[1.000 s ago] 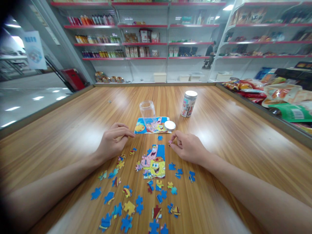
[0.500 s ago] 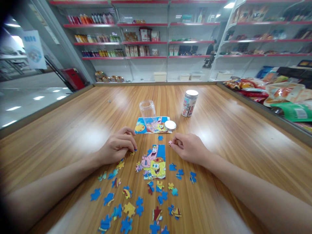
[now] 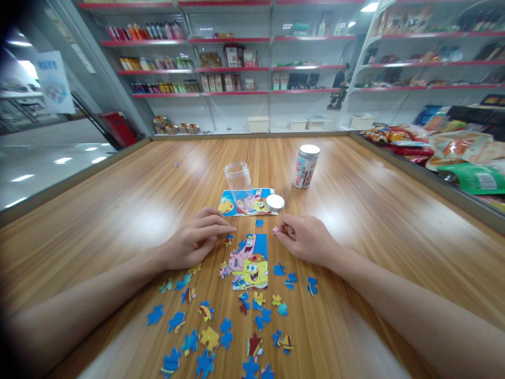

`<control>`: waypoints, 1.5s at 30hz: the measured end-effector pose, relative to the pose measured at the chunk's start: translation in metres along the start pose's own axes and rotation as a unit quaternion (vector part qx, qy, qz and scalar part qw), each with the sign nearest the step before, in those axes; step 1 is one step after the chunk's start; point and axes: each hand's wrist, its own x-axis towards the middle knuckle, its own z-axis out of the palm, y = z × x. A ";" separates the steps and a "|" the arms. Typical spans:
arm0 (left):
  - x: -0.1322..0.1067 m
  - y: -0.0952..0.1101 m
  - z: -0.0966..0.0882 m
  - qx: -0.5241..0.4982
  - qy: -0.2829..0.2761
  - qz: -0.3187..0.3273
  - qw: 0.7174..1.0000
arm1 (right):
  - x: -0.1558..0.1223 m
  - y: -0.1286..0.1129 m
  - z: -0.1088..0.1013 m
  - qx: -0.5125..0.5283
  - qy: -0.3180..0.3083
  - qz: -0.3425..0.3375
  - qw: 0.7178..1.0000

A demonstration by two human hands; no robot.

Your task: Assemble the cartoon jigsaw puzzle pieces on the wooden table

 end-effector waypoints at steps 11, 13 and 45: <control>0.000 -0.003 0.002 0.011 0.039 -0.003 0.999 | 0.000 -0.002 0.000 0.002 0.005 0.001 1.000; 0.000 -0.003 0.001 0.014 0.069 -0.023 0.997 | -0.001 -0.002 0.000 0.004 0.011 -0.003 1.000; 0.000 -0.006 0.001 0.056 0.182 -0.125 0.974 | -0.003 -0.007 -0.007 0.117 0.147 0.027 0.982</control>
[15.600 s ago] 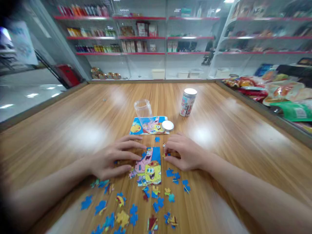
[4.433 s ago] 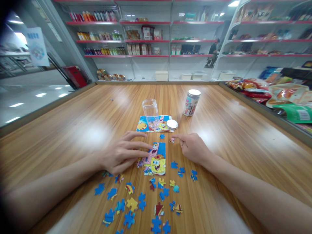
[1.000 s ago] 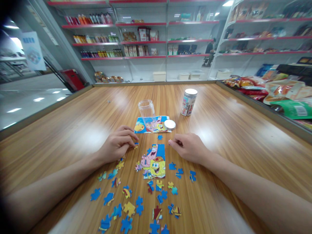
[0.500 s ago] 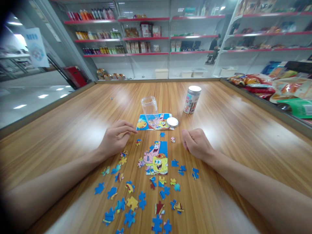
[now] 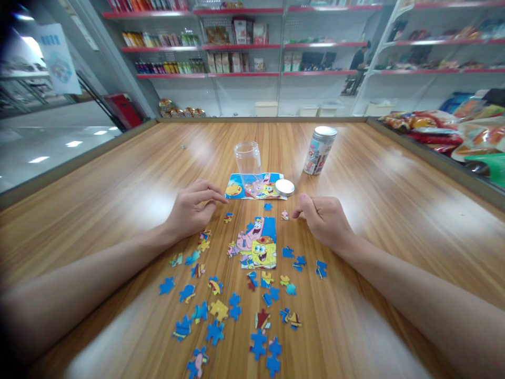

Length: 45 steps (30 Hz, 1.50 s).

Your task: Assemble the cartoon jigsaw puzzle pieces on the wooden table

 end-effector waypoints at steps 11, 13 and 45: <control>0.004 0.000 -0.001 -0.023 0.010 -0.058 0.998 | 0.001 0.003 0.000 0.020 -0.003 -0.002 1.000; 0.003 0.000 -0.002 -0.023 0.007 -0.068 0.997 | 0.000 0.004 0.000 0.022 0.011 -0.006 1.000; -0.003 -0.006 -0.004 -0.013 -0.027 -0.036 0.999 | -0.004 0.003 -0.003 -0.025 0.040 -0.105 0.993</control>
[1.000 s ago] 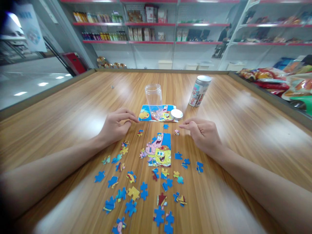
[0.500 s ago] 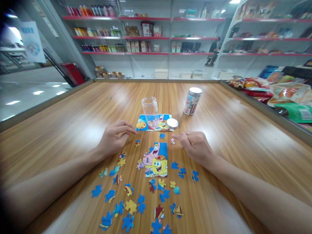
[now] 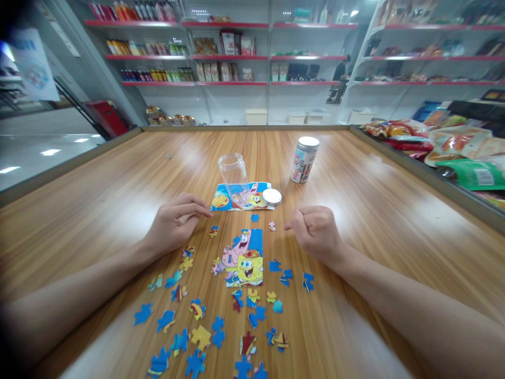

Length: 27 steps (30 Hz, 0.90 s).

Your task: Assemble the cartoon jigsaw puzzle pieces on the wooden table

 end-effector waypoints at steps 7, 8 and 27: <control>0.001 -0.001 -0.001 0.009 -0.005 -0.003 1.000 | 0.004 0.000 0.003 -0.038 -0.072 -0.013 0.997; 0.001 -0.001 -0.001 0.009 -0.005 -0.003 1.000 | 0.005 0.000 0.002 -0.041 -0.086 -0.014 0.995; 0.001 -0.002 0.000 0.000 0.001 -0.006 1.000 | -0.002 -0.004 0.002 -0.035 -0.029 -0.060 0.997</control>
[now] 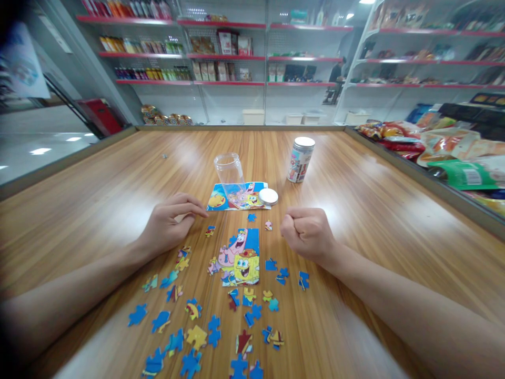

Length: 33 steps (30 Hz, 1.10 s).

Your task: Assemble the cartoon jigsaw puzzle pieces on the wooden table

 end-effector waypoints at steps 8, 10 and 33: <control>-0.001 -0.002 0.000 -0.004 -0.001 0.001 1.000 | 0.002 0.001 0.001 0.017 -0.016 -0.006 1.000; -0.001 -0.002 0.000 -0.004 -0.001 -0.001 1.000 | 0.001 0.001 0.001 0.020 -0.019 -0.003 1.000; 0.000 -0.002 0.000 -0.002 -0.002 -0.009 1.000 | 0.005 0.002 0.001 0.073 -0.117 -0.004 0.991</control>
